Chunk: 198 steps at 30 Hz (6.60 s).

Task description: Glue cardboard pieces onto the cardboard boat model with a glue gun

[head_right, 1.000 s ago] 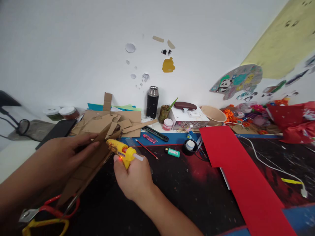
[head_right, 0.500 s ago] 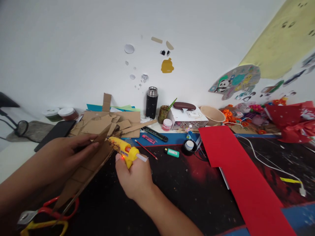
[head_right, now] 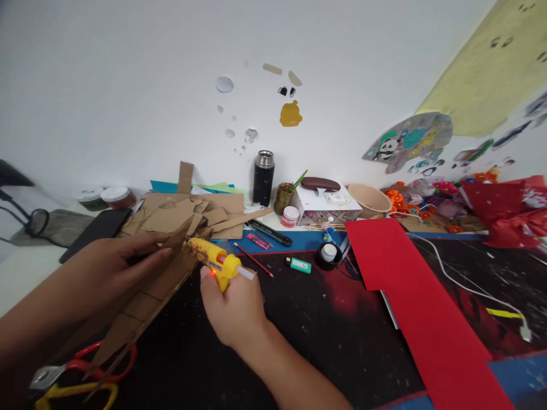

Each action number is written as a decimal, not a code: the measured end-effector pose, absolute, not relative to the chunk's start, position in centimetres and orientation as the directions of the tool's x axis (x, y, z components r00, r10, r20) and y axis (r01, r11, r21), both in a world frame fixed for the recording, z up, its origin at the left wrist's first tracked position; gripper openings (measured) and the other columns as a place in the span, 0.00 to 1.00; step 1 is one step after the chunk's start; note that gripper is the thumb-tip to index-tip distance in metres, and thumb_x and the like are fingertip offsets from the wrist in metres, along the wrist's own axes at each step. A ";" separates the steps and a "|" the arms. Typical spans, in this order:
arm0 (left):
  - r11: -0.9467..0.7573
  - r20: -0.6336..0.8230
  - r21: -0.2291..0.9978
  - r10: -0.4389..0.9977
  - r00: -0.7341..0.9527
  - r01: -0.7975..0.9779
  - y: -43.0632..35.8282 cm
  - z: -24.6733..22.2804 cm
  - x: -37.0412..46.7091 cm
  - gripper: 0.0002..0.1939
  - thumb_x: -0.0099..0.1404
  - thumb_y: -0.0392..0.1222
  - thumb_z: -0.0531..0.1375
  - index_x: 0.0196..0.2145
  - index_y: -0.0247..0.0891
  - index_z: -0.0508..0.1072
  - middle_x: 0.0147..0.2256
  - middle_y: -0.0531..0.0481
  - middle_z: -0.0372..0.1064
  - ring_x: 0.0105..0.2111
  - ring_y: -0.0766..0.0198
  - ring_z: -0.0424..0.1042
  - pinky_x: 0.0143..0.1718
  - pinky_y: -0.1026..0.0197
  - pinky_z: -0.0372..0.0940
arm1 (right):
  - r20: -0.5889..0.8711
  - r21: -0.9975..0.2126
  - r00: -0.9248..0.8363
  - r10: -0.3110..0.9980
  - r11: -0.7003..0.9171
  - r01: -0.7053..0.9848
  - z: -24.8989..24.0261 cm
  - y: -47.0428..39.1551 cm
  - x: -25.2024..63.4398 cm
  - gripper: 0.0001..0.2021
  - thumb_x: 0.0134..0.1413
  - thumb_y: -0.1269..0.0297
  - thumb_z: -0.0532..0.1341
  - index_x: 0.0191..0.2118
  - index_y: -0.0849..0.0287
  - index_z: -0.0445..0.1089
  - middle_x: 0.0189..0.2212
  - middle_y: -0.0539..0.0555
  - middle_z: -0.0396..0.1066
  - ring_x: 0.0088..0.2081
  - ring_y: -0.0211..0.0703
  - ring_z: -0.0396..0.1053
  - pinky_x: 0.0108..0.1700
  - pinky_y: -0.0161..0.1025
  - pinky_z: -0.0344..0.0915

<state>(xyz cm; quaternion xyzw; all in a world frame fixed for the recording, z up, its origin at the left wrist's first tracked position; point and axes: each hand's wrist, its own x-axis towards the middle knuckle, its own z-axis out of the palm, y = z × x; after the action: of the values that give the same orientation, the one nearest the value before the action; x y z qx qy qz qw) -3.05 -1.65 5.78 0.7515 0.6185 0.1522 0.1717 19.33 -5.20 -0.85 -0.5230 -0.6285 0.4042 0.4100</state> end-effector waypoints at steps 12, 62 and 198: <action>-0.172 -0.001 0.447 0.981 0.193 0.878 -1.7 6.0 -2.9 0.30 0.70 0.64 0.49 0.48 0.46 0.84 0.49 0.43 0.86 0.46 0.42 0.84 0.44 0.46 0.73 | 0.085 -0.932 -0.122 0.989 0.122 0.341 -0.6 -5.3 19.4 0.23 0.71 0.49 0.57 0.25 0.54 0.68 0.13 0.48 0.62 0.19 0.41 0.67 0.22 0.34 0.59; -0.140 -0.020 0.442 0.986 0.166 0.886 -1.5 6.0 -2.4 0.32 0.67 0.65 0.49 0.50 0.45 0.83 0.49 0.42 0.86 0.46 0.42 0.84 0.44 0.46 0.72 | 0.070 -0.930 -0.096 0.993 0.099 0.353 -0.8 -5.2 19.4 0.24 0.70 0.48 0.57 0.22 0.53 0.62 0.14 0.48 0.62 0.19 0.41 0.67 0.23 0.35 0.58; -0.165 0.125 0.629 0.986 0.110 0.760 -2.7 0.2 3.0 0.16 0.70 0.53 0.52 0.29 0.44 0.68 0.25 0.53 0.70 0.28 0.58 0.70 0.32 0.57 0.56 | 0.174 -0.875 0.008 0.985 0.151 0.459 -3.2 -3.3 18.5 0.04 0.68 0.65 0.58 0.43 0.54 0.70 0.34 0.53 0.77 0.39 0.49 0.77 0.42 0.39 0.68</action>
<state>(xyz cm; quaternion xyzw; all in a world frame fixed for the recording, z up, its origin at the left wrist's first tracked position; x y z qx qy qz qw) 2.99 -2.68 0.17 0.7147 0.6108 0.2678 0.2109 18.45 -3.34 -3.17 -0.5719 -0.6312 0.3120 0.4208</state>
